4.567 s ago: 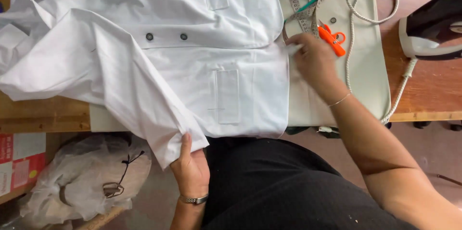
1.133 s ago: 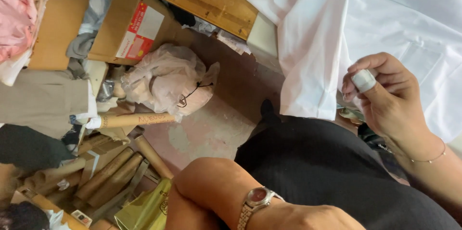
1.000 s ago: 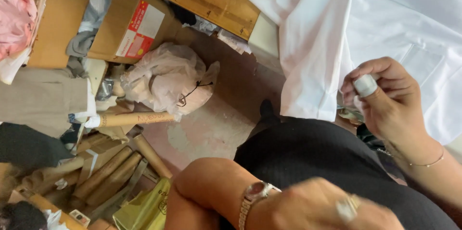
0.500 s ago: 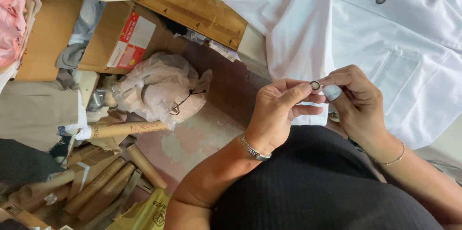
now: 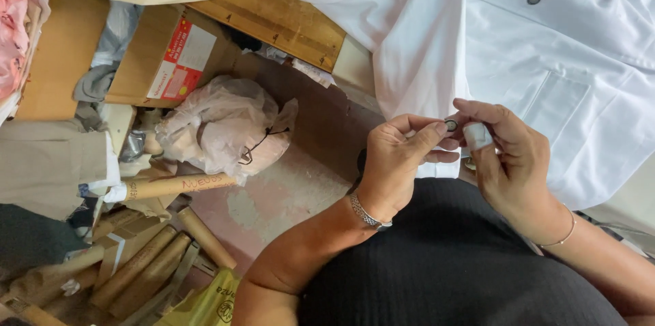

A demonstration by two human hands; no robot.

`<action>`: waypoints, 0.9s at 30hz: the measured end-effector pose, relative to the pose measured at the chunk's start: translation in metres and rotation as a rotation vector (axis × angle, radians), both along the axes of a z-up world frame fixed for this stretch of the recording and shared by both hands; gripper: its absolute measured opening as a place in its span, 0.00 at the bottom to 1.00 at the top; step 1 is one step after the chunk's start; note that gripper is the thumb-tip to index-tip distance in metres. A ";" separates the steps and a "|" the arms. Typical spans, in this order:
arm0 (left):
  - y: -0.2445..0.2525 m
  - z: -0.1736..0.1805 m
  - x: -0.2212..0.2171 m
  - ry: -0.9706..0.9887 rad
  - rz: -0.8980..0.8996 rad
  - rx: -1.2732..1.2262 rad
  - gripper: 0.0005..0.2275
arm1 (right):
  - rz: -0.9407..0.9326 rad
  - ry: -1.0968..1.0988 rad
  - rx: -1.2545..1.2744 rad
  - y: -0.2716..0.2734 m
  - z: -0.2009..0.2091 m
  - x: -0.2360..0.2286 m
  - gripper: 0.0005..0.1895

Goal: Hand-sewing buttons onto a white garment using a needle and thread.

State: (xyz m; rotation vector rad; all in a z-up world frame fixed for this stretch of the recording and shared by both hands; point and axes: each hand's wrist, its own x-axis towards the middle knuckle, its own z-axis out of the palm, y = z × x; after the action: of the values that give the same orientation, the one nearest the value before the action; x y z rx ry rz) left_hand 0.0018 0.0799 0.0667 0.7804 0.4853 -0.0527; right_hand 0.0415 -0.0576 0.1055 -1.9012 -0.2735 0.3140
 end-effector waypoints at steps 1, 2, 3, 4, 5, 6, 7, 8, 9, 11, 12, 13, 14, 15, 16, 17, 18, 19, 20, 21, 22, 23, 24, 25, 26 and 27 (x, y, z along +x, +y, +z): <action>-0.003 -0.004 -0.001 -0.040 0.014 0.040 0.08 | 0.077 -0.229 -0.087 -0.002 0.000 0.000 0.10; -0.006 -0.008 -0.002 -0.079 0.027 0.080 0.09 | 0.157 -0.456 -0.175 -0.005 -0.001 0.000 0.08; -0.006 -0.010 -0.003 -0.066 0.023 0.072 0.09 | 0.156 -0.442 -0.182 -0.007 -0.006 0.003 0.08; -0.006 -0.012 -0.003 -0.108 0.006 0.055 0.09 | 0.170 -0.542 -0.196 -0.009 -0.010 0.005 0.14; -0.004 -0.015 -0.002 -0.157 -0.008 0.041 0.09 | 0.186 -0.651 -0.206 -0.010 -0.016 0.010 0.21; 0.006 -0.009 -0.011 -0.152 -0.009 0.037 0.09 | 0.186 -0.645 -0.210 -0.008 -0.013 0.006 0.21; 0.017 -0.002 -0.018 -0.169 -0.113 0.154 0.10 | 0.119 -0.463 -0.067 -0.006 -0.010 0.005 0.08; 0.027 0.005 -0.026 -0.186 -0.217 0.270 0.10 | 0.054 -0.276 0.073 -0.004 -0.007 0.004 0.08; 0.042 0.006 -0.038 -0.188 -0.210 0.272 0.10 | 0.060 -0.279 0.074 -0.002 -0.003 0.007 0.08; 0.070 0.007 -0.061 -0.432 -0.703 0.484 0.06 | 0.116 -0.207 0.161 0.000 0.006 0.012 0.06; 0.071 -0.003 -0.067 -0.437 -0.701 0.485 0.06 | 0.117 -0.212 0.159 0.003 0.010 0.013 0.06; 0.072 -0.013 -0.074 -0.406 -0.727 0.631 0.12 | 0.131 -0.214 0.157 0.006 0.014 0.014 0.06; 0.073 -0.024 -0.083 -0.372 -0.751 0.778 0.18 | 0.145 -0.217 0.155 0.010 0.018 0.014 0.05; 0.064 -0.034 -0.082 -0.367 -0.740 0.779 0.18 | 0.157 -0.215 0.156 0.012 0.018 0.014 0.05; 0.056 -0.043 -0.082 -0.290 -0.663 0.881 0.27 | 0.170 -0.275 0.120 0.014 0.018 0.014 0.04; 0.049 -0.053 -0.081 -0.215 -0.583 0.983 0.37 | 0.183 -0.340 0.086 0.018 0.018 0.014 0.03; 0.039 -0.066 -0.078 -0.212 -0.571 0.986 0.37 | 0.195 -0.343 0.088 0.020 0.018 0.014 0.03; 0.028 -0.080 -0.074 -0.143 -0.456 0.902 0.34 | 0.246 -0.376 0.092 0.020 0.018 0.014 0.05; 0.017 -0.094 -0.070 -0.077 -0.343 0.816 0.32 | 0.297 -0.408 0.096 0.021 0.017 0.014 0.07; 0.015 -0.088 -0.062 -0.074 -0.333 0.812 0.32 | 0.307 -0.407 0.093 0.022 0.018 0.013 0.07; 0.014 -0.081 -0.053 -0.040 -0.153 0.696 0.30 | 0.351 -0.402 0.053 0.023 0.019 0.012 0.07; 0.013 -0.075 -0.045 -0.005 0.023 0.579 0.29 | 0.393 -0.396 0.015 0.025 0.020 0.010 0.07; 0.013 -0.073 -0.042 -0.002 0.032 0.576 0.29 | 0.403 -0.395 0.014 0.024 0.019 0.011 0.07; 0.013 -0.071 -0.037 0.011 0.136 0.249 0.25 | 0.437 -0.447 -0.052 0.023 0.018 0.014 0.11; 0.014 -0.068 -0.032 0.022 0.238 -0.078 0.20 | 0.471 -0.499 -0.118 0.022 0.018 0.016 0.18; 0.015 -0.065 -0.034 0.022 0.241 -0.078 0.20 | 0.475 -0.499 -0.117 0.022 0.020 0.016 0.18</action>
State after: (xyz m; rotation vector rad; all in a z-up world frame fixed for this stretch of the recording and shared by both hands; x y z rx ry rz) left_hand -0.0324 0.0949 0.0015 0.6410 0.5918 0.1431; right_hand 0.0571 -0.0357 0.1255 -1.9941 -1.0688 0.1634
